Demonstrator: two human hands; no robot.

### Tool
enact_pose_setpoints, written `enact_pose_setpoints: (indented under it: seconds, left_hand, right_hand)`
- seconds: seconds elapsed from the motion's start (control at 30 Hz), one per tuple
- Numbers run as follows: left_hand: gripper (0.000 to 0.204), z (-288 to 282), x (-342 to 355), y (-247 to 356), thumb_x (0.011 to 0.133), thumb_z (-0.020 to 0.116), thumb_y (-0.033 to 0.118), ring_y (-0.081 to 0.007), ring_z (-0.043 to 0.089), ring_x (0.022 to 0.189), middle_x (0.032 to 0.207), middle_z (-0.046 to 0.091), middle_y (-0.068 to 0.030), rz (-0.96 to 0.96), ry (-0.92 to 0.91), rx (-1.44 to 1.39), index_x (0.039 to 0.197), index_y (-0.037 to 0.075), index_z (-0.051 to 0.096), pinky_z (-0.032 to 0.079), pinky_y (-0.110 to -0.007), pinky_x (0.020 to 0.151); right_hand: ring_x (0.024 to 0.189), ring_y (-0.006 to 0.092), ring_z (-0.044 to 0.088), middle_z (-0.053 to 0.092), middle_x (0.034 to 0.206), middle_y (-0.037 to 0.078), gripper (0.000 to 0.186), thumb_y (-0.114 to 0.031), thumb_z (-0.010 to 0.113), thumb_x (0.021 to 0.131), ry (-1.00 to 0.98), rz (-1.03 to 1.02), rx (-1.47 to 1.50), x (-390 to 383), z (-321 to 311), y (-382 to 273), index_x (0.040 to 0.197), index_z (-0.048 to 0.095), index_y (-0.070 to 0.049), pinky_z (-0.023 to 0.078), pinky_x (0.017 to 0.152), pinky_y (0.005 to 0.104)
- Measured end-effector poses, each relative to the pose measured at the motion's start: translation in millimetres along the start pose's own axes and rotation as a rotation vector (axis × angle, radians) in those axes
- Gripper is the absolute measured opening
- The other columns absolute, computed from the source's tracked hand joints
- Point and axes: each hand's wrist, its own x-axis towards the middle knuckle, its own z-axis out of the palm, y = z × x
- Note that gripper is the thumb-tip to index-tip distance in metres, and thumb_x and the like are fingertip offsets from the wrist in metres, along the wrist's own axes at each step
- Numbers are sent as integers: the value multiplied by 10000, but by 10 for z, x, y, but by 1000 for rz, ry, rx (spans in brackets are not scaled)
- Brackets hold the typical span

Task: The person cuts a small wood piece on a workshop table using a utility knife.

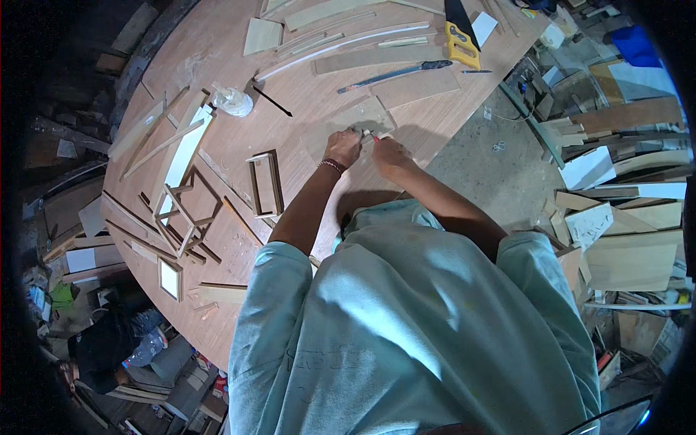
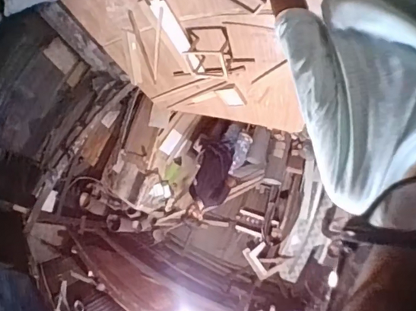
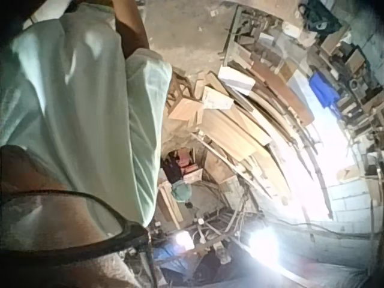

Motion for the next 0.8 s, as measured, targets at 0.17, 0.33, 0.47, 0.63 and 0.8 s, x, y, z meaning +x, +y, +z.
enact_pose_setpoints:
  seconds: [0.17, 0.33, 0.47, 0.63, 0.8]
  left_hand:
    - [196, -35, 16, 0, 697, 516, 166, -305, 564, 737, 735, 574, -170, -22, -18, -38, 824, 21, 486, 442, -406, 615]
    - [174, -97, -25, 20, 690, 503, 166, -301, 568, 726, 718, 573, -178, 29, -40, 21, 778, 16, 518, 443, -397, 625]
    - [142, -151, -12, 25, 656, 510, 115, -284, 576, 735, 738, 582, -183, 17, 8, -48, 711, 13, 591, 452, -371, 670]
    - [143, -218, -25, 45, 663, 490, 95, -299, 573, 755, 753, 580, -193, -7, -2, -22, 715, 7, 589, 453, -383, 682]
    - [161, -247, -47, 85, 651, 486, 87, -304, 573, 767, 772, 582, -194, -73, -35, -49, 734, -5, 591, 457, -372, 694]
  right_hand:
    - [804, 237, 591, 589, 886, 138, 186, -145, 480, 770, 7, 85, -38, -30, -34, -108, 864, 596, -35, 485, 647, 325]
    - [729, 300, 594, 578, 801, 207, 267, -198, 442, 774, 83, -23, 202, -31, 32, 85, 813, 547, 45, 487, 625, 351]
    - [661, 306, 594, 573, 706, 220, 311, -229, 441, 757, -99, 0, 427, 145, -35, 210, 760, 530, 69, 478, 582, 399]
    - [626, 354, 575, 552, 646, 241, 308, -240, 446, 757, -17, 34, 546, 108, 116, 272, 756, 500, 63, 463, 572, 426]
    - [621, 343, 577, 563, 657, 226, 313, -252, 442, 767, 431, -89, 176, -6, 389, 254, 820, 484, 54, 468, 557, 412]
